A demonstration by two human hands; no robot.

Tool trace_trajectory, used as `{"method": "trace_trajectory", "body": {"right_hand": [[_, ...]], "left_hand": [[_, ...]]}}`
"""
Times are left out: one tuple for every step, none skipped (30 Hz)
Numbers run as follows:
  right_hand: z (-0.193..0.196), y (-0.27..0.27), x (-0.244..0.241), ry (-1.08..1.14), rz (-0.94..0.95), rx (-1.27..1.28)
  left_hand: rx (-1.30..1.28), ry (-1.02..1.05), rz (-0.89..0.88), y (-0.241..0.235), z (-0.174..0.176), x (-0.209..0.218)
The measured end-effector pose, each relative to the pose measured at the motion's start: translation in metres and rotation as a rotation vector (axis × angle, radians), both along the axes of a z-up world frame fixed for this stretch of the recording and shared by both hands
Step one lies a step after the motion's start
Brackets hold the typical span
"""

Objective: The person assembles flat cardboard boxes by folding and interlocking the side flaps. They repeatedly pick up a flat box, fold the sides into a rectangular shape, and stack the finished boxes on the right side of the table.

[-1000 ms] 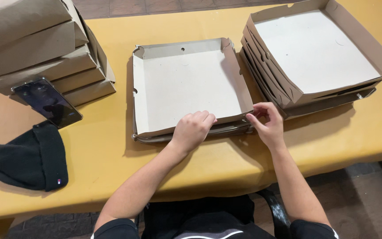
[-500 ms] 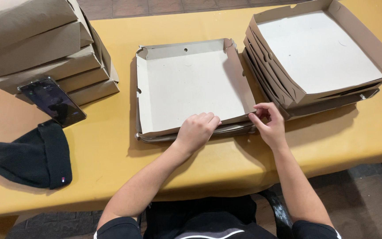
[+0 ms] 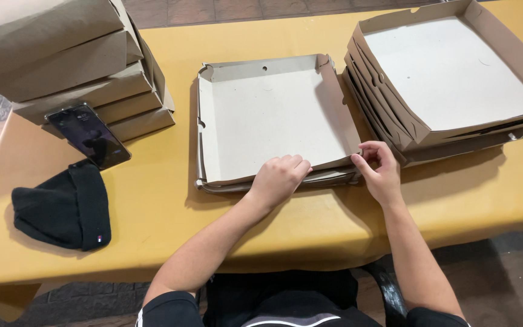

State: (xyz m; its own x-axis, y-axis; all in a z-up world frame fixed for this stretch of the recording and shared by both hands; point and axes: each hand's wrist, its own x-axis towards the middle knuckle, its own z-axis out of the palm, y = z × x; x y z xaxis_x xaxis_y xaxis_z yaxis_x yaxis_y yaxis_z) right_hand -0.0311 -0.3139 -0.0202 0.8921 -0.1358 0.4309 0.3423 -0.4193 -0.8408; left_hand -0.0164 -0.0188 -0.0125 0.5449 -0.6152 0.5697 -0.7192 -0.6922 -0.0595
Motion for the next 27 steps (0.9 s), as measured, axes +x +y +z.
{"method": "trace_trajectory", "body": {"right_hand": [[-0.001, -0.001, 0.0, 0.001, 0.003, 0.002], [-0.002, -0.002, 0.001, 0.011, -0.008, -0.007], [-0.003, -0.002, 0.002, 0.021, -0.018, -0.016], [-0.004, -0.003, 0.002, 0.023, -0.012, -0.017], [-0.004, -0.003, 0.002, 0.029, -0.019, -0.021], [-0.005, -0.004, 0.001, 0.036, -0.026, -0.027], [-0.005, -0.005, 0.001, 0.038, -0.02, -0.031], [-0.006, -0.005, 0.001, 0.039, -0.029, -0.058], [-0.006, -0.006, 0.001, 0.04, -0.037, -0.085], [-0.006, -0.006, 0.002, 0.038, -0.034, -0.085], [-0.006, -0.006, 0.002, 0.035, -0.037, -0.089], [-0.007, -0.007, 0.001, 0.036, -0.039, -0.094], [-0.008, -0.007, 0.0, 0.039, -0.036, -0.095], [-0.007, -0.007, 0.0, 0.035, -0.036, -0.099], [-0.006, -0.006, 0.001, 0.032, -0.037, -0.102], [-0.004, -0.005, 0.0, 0.03, -0.033, -0.101], [-0.001, -0.003, -0.002, 0.034, -0.041, -0.098], [0.001, -0.002, -0.003, 0.039, -0.049, -0.094], [0.002, -0.002, -0.003, 0.037, -0.047, -0.092], [0.002, -0.001, -0.004, 0.039, -0.049, -0.084], [0.002, 0.0, -0.004, 0.04, -0.051, -0.076], [0.003, 0.0, -0.004, 0.038, -0.05, -0.073], [0.003, 0.001, -0.005, 0.039, -0.047, -0.073], [0.003, 0.0, -0.005, 0.039, -0.044, -0.074], [0.003, 0.0, -0.005, 0.037, -0.042, -0.072], [0.003, -0.001, -0.005, 0.035, -0.043, -0.078], [0.003, -0.001, -0.005, 0.033, -0.044, -0.083]], "left_hand": [[0.002, 0.001, 0.003, 0.001, -0.002, 0.001], [0.001, 0.016, 0.004, 0.002, -0.004, 0.003], [-0.001, 0.031, 0.005, 0.004, -0.006, 0.004], [-0.002, 0.034, 0.011, 0.008, -0.005, 0.004], [0.01, 0.077, 0.015, 0.013, -0.003, 0.005], [0.02, 0.12, 0.019, 0.016, -0.002, 0.005], [0.016, 0.123, 0.026, 0.024, -0.001, 0.004], [0.024, 0.177, 0.037, 0.031, 0.001, 0.004], [0.033, 0.232, 0.048, 0.038, 0.003, 0.004], [0.032, 0.231, 0.051, 0.049, 0.004, 0.001], [0.004, 0.227, 0.071, 0.059, 0.004, -0.001], [-0.023, 0.227, 0.092, 0.069, 0.004, -0.006], [-0.025, 0.23, 0.095, 0.082, 0.006, -0.011], [-0.03, 0.229, 0.112, 0.095, 0.009, -0.014], [-0.035, 0.227, 0.128, 0.109, 0.013, -0.017], [-0.033, 0.225, 0.132, 0.124, 0.009, -0.018], [-0.024, 0.229, 0.16, 0.138, 0.005, -0.019], [-0.013, 0.234, 0.188, 0.153, 0.001, -0.02], [-0.011, 0.232, 0.191, 0.162, 0.002, -0.024], [-0.039, 0.241, 0.22, 0.172, 0.003, -0.028], [-0.066, 0.25, 0.25, 0.182, 0.005, -0.031], [-0.064, 0.248, 0.252, 0.186, 0.002, -0.031], [-0.056, 0.214, 0.233, 0.19, -0.001, -0.032], [-0.05, 0.18, 0.215, 0.194, -0.005, -0.033], [-0.048, 0.178, 0.217, 0.194, -0.005, -0.034], [-0.066, 0.168, 0.193, 0.194, -0.004, -0.036], [-0.083, 0.158, 0.169, 0.194, -0.004, -0.038]]}}
